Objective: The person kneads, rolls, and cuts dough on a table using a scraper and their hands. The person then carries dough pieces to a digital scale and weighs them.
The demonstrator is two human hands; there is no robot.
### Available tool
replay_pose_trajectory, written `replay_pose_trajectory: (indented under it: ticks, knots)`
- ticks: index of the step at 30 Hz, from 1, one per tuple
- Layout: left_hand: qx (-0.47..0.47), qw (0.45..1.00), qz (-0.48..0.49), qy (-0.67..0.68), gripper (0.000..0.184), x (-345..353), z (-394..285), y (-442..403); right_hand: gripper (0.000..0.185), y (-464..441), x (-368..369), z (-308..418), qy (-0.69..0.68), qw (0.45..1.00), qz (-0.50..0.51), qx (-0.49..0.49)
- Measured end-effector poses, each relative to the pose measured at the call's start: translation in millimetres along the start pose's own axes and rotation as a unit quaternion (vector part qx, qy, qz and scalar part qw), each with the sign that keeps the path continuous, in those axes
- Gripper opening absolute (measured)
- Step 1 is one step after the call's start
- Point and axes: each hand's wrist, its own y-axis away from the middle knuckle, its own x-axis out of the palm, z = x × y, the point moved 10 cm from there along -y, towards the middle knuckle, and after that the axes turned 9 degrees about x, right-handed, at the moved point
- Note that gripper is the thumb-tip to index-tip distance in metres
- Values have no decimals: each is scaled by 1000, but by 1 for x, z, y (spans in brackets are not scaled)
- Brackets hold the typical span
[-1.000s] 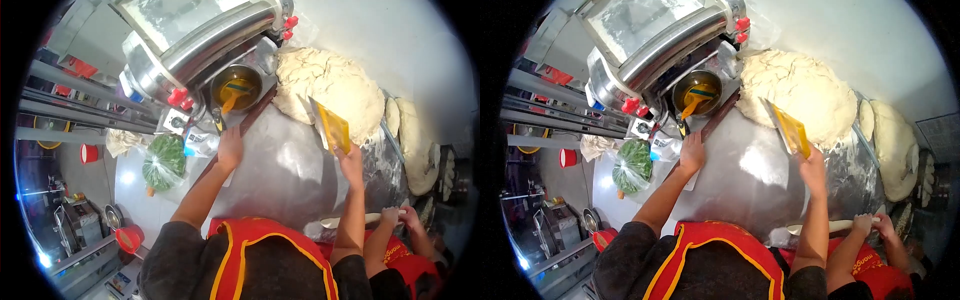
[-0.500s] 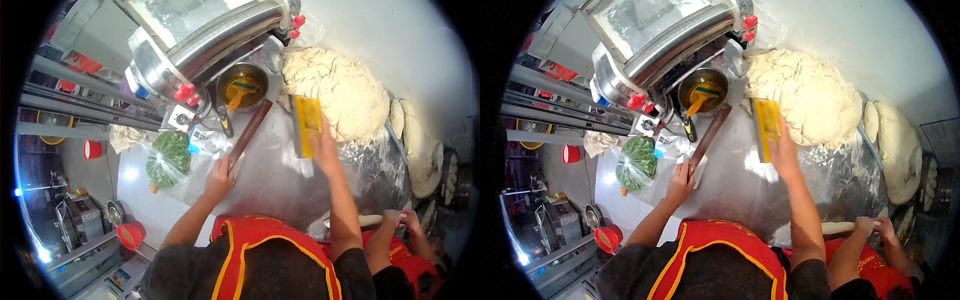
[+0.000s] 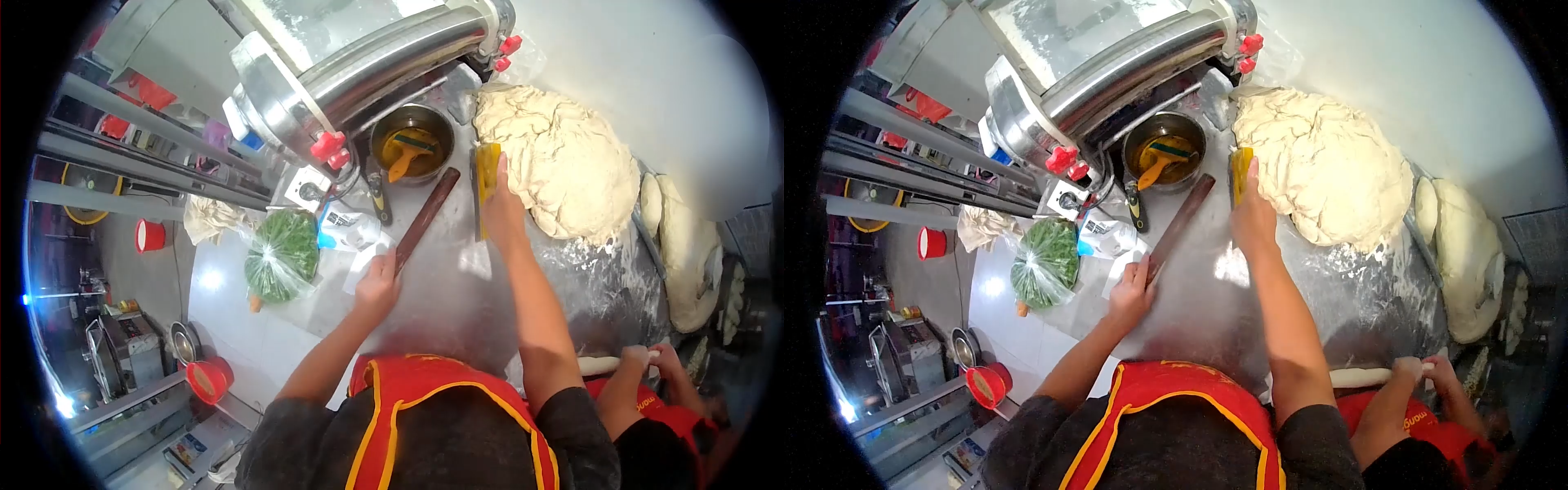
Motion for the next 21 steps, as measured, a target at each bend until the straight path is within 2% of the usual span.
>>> replay_pose_trajectory:
  ticks: [2,5,7,11,14,17,21]
  knots:
    - [-9,999,13,-40,64,11,0,-19,82,17,-20,5,42,999,15,18]
    - [-13,996,20,-81,63,25,4,-47,78,44,-81,-13,-41,996,50,59]
    - [-21,997,24,-69,58,23,-2,-67,75,46,-114,-35,-52,998,4,21]
    - [13,987,-75,-141,40,20,-18,-93,73,51,-158,-55,-78,995,-53,-30]
    - [-67,993,3,-102,54,42,-2,-108,71,48,-164,-55,-50,995,-60,-67]
    - [-7,988,-71,-139,48,36,-13,-115,70,44,-173,-45,-17,997,-46,-64]
    - [72,992,-94,-45,67,32,-39,-128,68,29,-188,-48,-9,995,-48,-85]
